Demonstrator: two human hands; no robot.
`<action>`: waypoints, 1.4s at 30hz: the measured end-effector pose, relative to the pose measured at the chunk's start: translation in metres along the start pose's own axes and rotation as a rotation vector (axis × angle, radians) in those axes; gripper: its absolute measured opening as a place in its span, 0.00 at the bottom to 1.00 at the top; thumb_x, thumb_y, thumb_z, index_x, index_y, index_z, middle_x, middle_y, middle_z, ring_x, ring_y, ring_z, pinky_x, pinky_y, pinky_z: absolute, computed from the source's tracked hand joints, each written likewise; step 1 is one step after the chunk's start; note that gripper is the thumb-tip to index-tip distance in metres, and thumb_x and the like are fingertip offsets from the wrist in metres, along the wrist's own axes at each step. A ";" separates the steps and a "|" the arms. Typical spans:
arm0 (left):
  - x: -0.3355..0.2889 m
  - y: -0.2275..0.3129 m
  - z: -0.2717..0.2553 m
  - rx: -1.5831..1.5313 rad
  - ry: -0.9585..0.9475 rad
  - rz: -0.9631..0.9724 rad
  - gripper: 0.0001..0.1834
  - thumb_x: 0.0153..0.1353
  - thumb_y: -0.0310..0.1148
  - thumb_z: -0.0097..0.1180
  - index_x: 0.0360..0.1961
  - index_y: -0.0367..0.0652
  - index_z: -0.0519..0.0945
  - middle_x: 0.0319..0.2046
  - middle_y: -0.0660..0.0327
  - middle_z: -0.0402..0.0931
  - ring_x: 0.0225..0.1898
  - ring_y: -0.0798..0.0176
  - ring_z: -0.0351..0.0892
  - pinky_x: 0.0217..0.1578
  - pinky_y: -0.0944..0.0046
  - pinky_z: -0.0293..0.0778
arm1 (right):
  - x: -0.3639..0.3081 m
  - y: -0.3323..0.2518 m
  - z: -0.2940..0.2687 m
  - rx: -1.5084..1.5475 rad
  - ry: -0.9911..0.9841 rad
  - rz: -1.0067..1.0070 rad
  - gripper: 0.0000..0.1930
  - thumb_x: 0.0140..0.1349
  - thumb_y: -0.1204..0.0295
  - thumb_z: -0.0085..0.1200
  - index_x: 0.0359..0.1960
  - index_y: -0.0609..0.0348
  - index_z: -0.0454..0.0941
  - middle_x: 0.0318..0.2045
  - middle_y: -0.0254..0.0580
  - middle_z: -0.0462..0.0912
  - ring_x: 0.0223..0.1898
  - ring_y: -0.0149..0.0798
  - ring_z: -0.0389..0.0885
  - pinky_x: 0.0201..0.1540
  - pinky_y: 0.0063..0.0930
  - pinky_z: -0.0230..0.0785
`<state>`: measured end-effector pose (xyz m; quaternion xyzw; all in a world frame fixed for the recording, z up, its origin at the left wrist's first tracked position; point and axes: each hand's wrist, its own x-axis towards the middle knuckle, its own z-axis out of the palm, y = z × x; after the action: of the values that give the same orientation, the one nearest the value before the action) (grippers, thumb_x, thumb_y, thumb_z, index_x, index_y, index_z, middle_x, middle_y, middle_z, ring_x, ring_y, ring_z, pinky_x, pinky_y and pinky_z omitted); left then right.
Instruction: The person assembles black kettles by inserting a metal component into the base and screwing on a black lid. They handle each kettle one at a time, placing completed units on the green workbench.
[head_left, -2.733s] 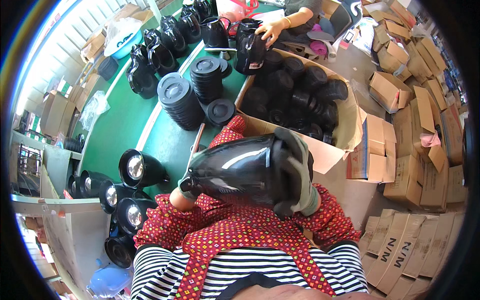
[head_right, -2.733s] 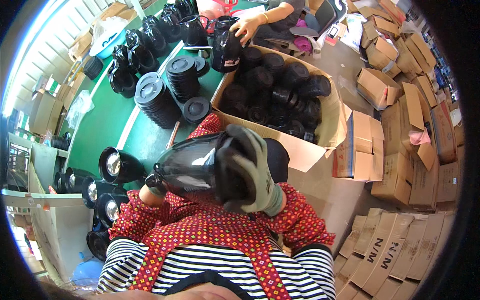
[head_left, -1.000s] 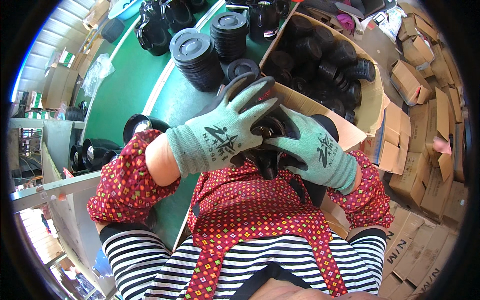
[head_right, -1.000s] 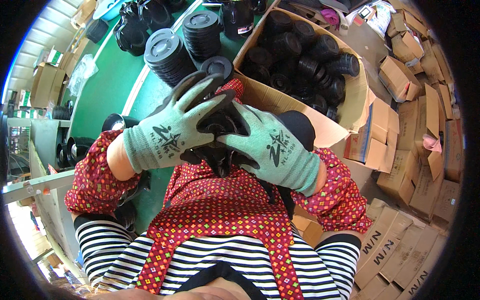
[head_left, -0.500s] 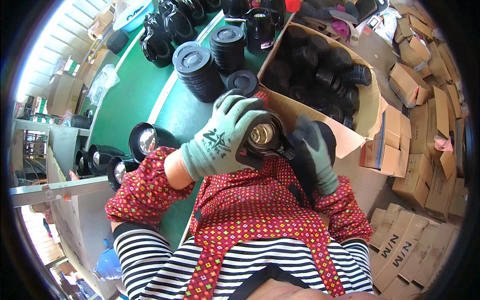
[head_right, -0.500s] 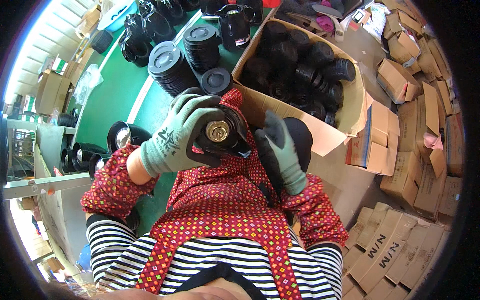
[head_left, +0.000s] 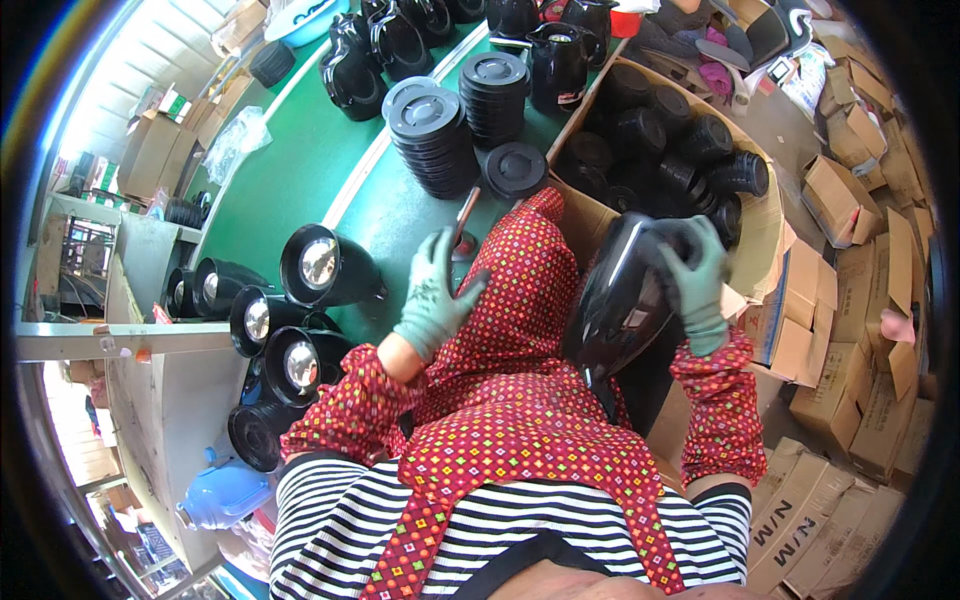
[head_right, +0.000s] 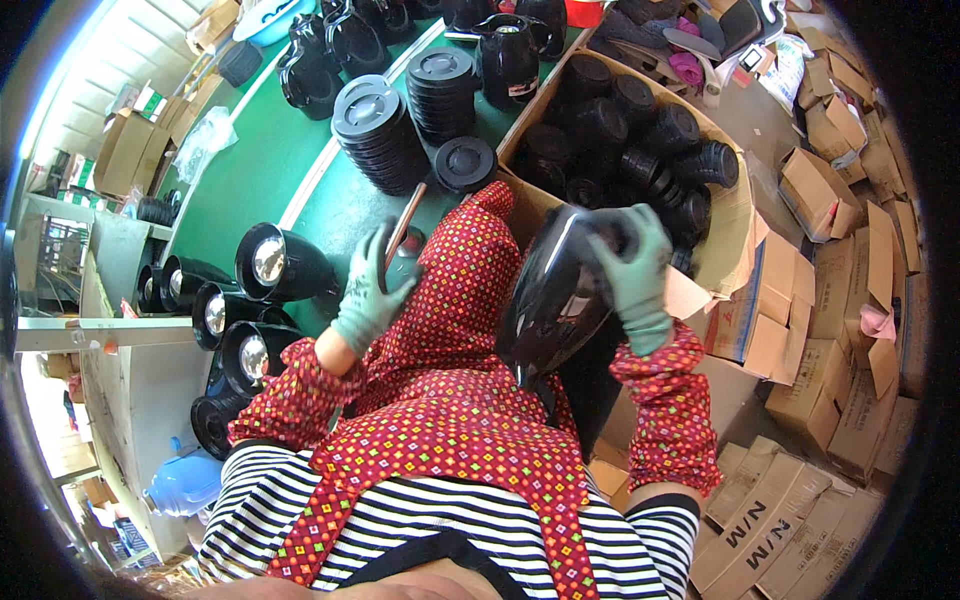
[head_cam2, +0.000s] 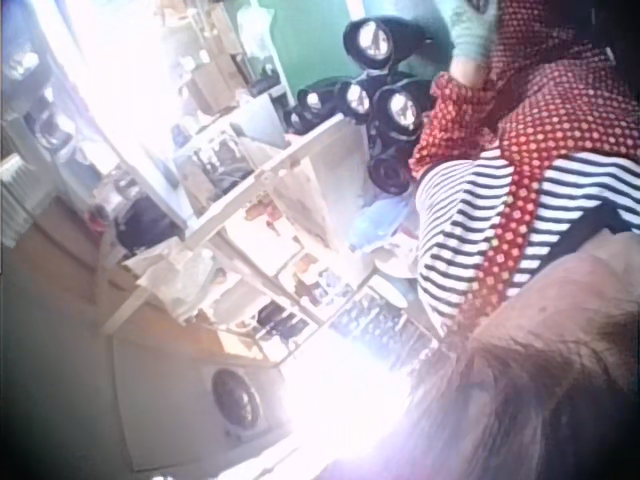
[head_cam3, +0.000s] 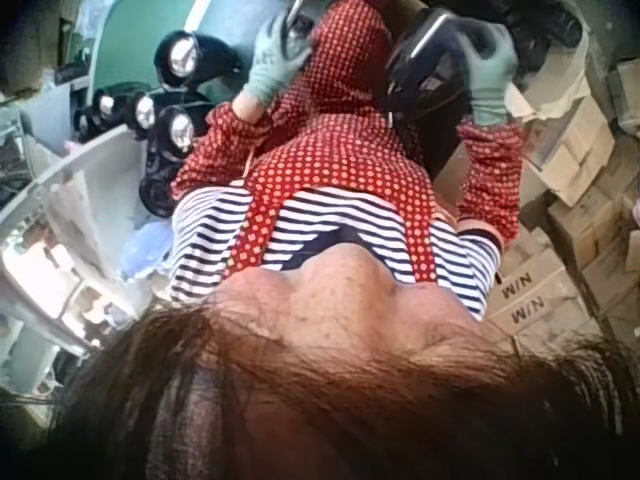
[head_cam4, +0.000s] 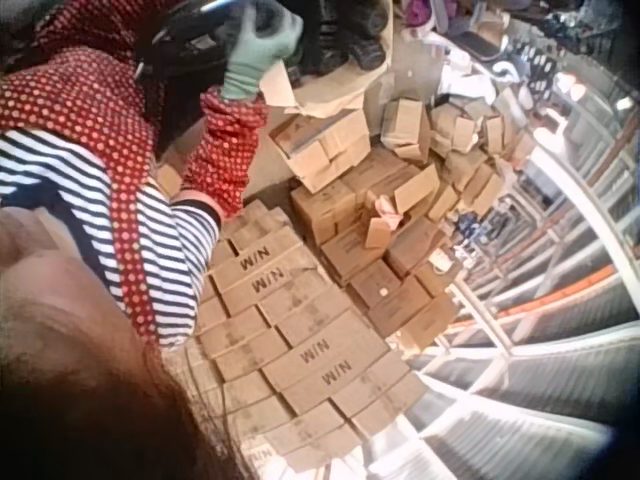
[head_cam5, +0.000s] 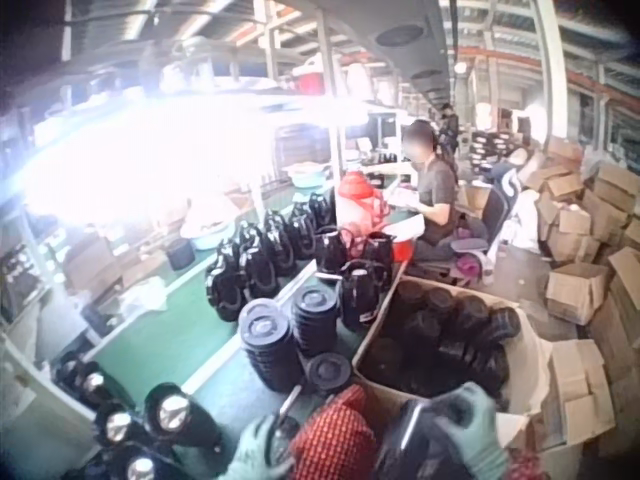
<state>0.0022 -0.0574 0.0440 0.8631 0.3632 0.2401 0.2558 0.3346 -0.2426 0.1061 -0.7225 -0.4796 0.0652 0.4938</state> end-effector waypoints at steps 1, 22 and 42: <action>0.005 -0.019 0.006 0.165 -0.046 -0.106 0.54 0.58 0.43 0.75 0.81 0.42 0.59 0.69 0.35 0.67 0.69 0.33 0.70 0.71 0.43 0.67 | 0.000 -0.013 0.012 -0.049 -0.097 0.043 0.12 0.54 0.69 0.74 0.36 0.62 0.86 0.37 0.47 0.81 0.40 0.48 0.83 0.44 0.40 0.75; 0.152 0.098 -0.042 -0.478 -0.570 0.033 0.34 0.68 0.25 0.67 0.74 0.32 0.72 0.62 0.49 0.83 0.62 0.65 0.79 0.64 0.58 0.74 | 0.130 -0.050 0.035 -0.243 -0.277 -0.671 0.27 0.54 0.61 0.70 0.58 0.51 0.86 0.53 0.47 0.82 0.59 0.56 0.79 0.71 0.59 0.65; 0.195 0.142 0.016 -0.820 -0.909 0.673 0.16 0.66 0.33 0.57 0.44 0.30 0.88 0.47 0.42 0.85 0.58 0.33 0.83 0.67 0.32 0.69 | 0.064 0.104 0.096 0.515 -0.434 -0.245 0.17 0.72 0.63 0.62 0.55 0.59 0.83 0.55 0.51 0.83 0.60 0.55 0.80 0.71 0.49 0.66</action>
<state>0.2041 -0.0013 0.1639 0.7773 -0.1870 0.0391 0.5994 0.3795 -0.1372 0.0016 -0.4809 -0.6240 0.2760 0.5506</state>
